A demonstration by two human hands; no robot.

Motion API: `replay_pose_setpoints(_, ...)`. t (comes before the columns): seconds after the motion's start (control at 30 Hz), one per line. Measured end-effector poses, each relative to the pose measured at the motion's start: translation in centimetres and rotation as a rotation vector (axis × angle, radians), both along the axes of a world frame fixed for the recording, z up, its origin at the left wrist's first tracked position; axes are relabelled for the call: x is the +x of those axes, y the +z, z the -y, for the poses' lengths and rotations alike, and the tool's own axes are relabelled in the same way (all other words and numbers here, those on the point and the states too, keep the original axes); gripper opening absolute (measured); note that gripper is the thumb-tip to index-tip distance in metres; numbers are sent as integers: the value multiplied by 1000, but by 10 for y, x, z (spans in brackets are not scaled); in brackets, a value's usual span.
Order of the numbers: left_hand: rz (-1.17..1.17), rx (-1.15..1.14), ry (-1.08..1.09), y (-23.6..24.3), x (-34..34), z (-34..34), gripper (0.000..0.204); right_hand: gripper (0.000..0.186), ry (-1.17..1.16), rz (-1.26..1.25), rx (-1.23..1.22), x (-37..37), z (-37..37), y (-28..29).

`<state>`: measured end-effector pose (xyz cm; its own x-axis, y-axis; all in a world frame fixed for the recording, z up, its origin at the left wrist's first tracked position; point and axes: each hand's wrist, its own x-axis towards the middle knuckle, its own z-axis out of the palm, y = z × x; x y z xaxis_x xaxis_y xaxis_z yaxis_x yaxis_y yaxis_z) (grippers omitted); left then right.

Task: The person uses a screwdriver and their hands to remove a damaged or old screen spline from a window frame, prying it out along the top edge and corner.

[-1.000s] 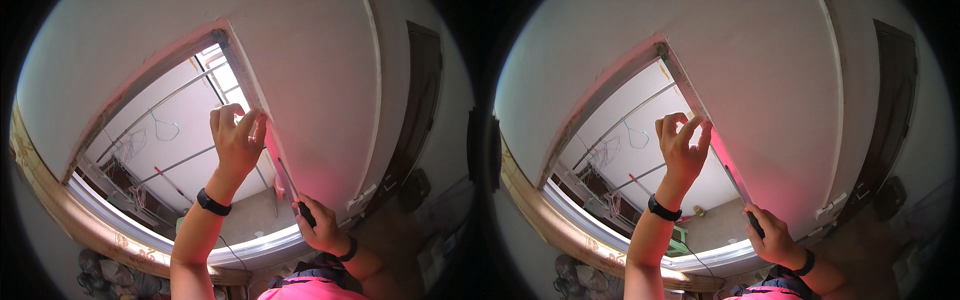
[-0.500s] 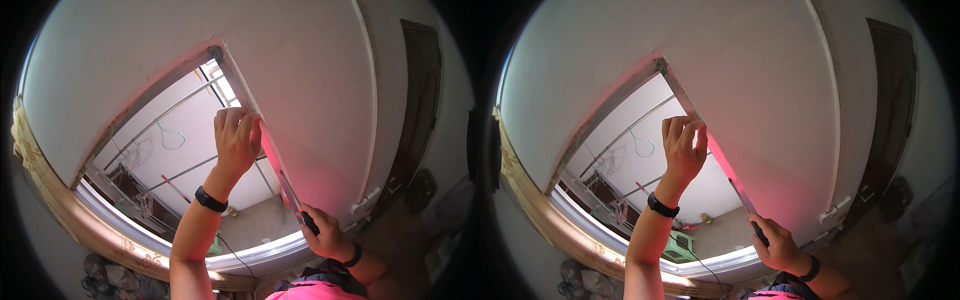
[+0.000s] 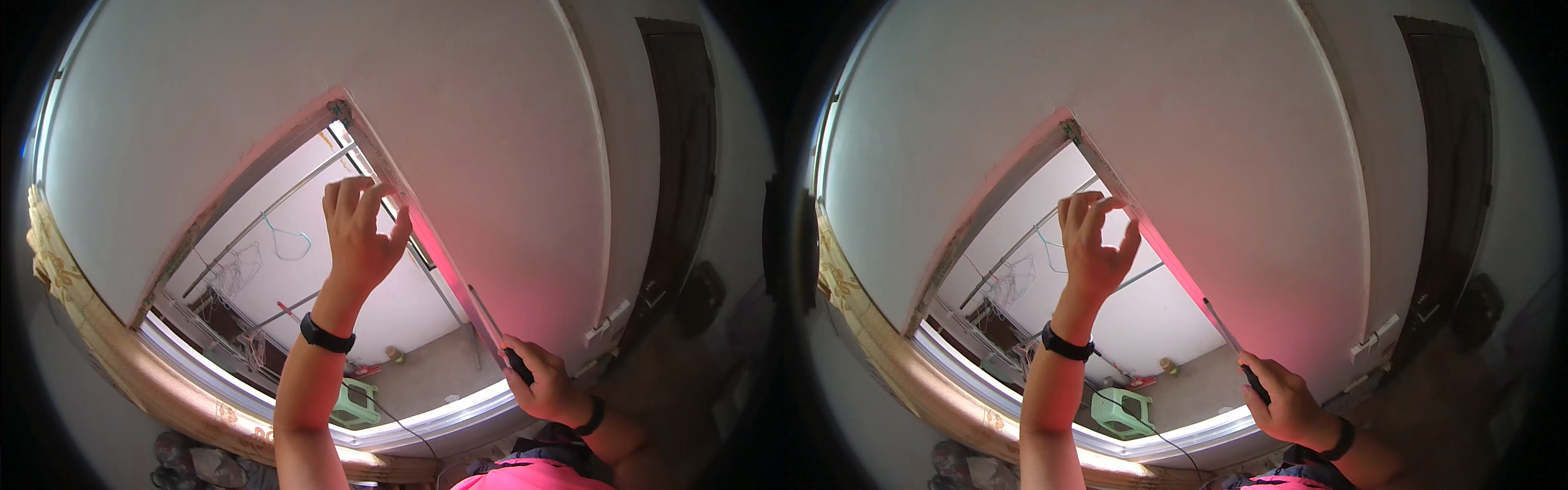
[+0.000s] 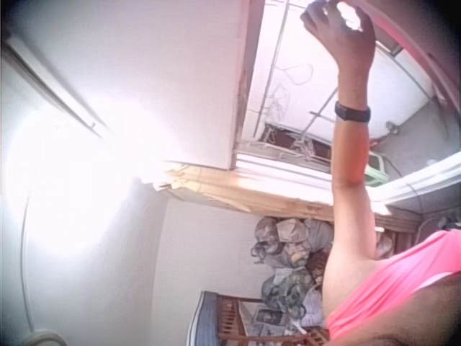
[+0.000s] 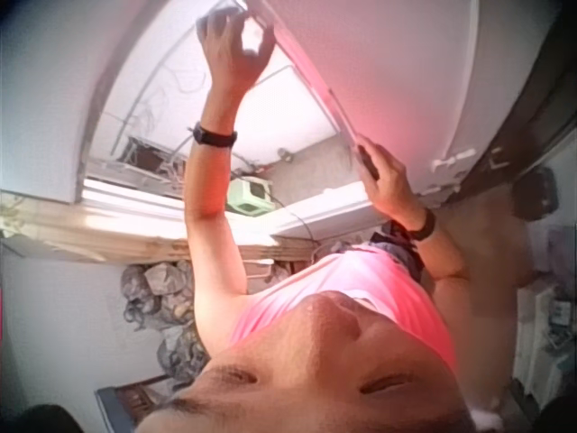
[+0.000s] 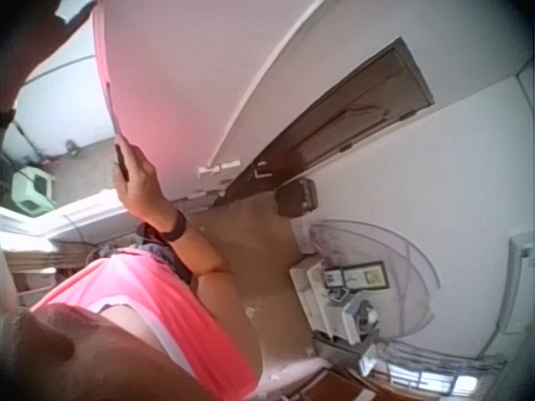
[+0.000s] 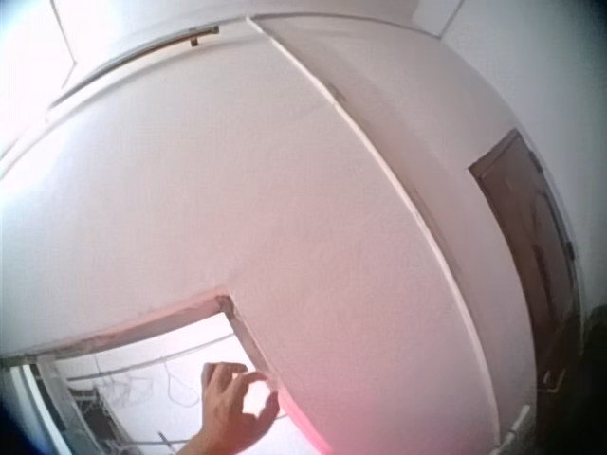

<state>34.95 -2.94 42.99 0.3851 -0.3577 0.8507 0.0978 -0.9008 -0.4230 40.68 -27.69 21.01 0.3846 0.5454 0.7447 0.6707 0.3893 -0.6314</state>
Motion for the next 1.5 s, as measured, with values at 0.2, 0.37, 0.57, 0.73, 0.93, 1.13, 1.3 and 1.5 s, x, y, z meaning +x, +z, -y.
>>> replay_pose_setpoints(0.2, 97, 4, -4, -7, 9, -2, 20, 49, 4, 22, 1, -1, 3, -1)
replay_pose_setpoints(0.37, 89, 58, -17, -2, 11, -6, 19, 50, -16, 21, -13, 1, 10, -5)
replay_pose_setpoints(0.57, 15, -36, -57, 24, 7, -2, 19, 49, -19, 18, -23, -3, 16, -2)
replay_pose_setpoints(0.73, -141, -107, 60, 42, -11, -5, 25, 49, -30, 10, -1, -2, 21, -4)
replay_pose_setpoints(0.93, -123, -1, 60, 17, -13, -1, 34, 50, -19, 36, 2, -4, 23, -8)
replay_pose_setpoints(1.13, -35, 8, 21, 3, 4, -1, 21, 50, -21, 14, 0, -6, 28, -13)
replay_pose_setpoints(1.3, -48, 73, 9, 9, 7, -2, 16, 50, -61, 19, 17, -5, 34, -20)
replay_pose_setpoints(1.5, -1, 24, -84, 22, 9, -2, 15, 50, -79, 10, 45, -5, 38, -20)
